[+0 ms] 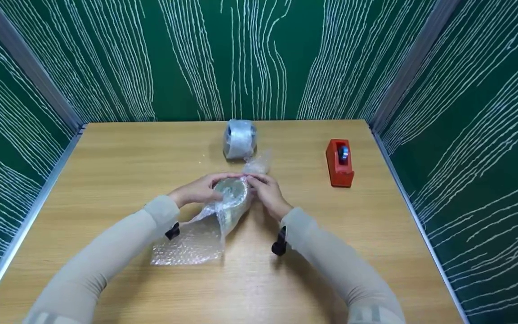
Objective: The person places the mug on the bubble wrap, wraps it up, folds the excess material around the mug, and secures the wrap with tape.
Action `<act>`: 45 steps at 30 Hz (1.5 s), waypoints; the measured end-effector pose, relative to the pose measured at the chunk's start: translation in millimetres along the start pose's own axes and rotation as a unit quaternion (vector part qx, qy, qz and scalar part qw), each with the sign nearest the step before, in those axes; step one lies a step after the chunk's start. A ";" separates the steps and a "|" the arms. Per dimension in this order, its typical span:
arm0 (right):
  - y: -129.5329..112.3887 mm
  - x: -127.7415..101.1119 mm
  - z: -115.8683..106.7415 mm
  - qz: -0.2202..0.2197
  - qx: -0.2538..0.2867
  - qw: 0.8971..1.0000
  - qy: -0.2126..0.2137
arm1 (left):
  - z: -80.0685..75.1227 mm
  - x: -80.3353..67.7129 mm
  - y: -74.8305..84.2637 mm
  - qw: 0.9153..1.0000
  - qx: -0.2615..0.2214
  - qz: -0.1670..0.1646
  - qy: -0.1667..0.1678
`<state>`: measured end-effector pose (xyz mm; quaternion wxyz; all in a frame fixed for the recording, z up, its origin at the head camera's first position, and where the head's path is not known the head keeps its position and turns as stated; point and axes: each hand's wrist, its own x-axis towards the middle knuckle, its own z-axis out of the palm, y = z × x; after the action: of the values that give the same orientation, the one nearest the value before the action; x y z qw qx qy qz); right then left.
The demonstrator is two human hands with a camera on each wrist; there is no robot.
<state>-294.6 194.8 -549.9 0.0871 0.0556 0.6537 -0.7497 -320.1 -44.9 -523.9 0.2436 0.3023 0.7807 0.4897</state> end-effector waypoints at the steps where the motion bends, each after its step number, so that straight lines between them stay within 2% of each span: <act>1: 0.1 0.5 -1.4 -0.007 -0.007 1.000 0.015 | 0.0 0.4 0.2 1.000 0.000 0.000 0.000; 6: 3.6 5.0 -10.2 -0.021 -0.049 0.994 0.100 | -0.2 1.4 0.2 1.000 -0.002 -0.005 0.006; 9: 6.7 9.0 -14.7 -0.004 -0.051 0.992 0.119 | -0.2 1.8 -1.2 1.000 -0.004 -0.002 0.014; 18: 9.9 18.7 -19.1 0.062 -0.055 0.993 0.080 | 1.1 3.5 -1.8 1.000 -0.019 0.013 0.018; 25: 9.2 27.6 -20.7 0.095 -0.021 0.995 0.038 | 1.1 3.8 1.5 1.000 -0.018 0.014 0.014; 30: 9.6 28.1 -19.8 0.086 0.010 0.995 0.041 | 0.7 3.9 2.7 1.000 -0.018 0.012 0.008; 36: 8.7 22.6 -12.2 0.040 0.038 0.998 0.036 | -0.4 7.1 -1.3 0.999 -0.002 0.035 0.004; 45: 7.0 8.9 -3.1 0.006 -0.004 0.998 0.069 | 1.0 4.2 -2.1 1.000 -0.006 0.022 0.003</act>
<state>-301.9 196.4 -558.9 0.0467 0.1105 0.6606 -0.7411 -322.8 -42.0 -526.5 0.2321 0.3170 0.7715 0.5004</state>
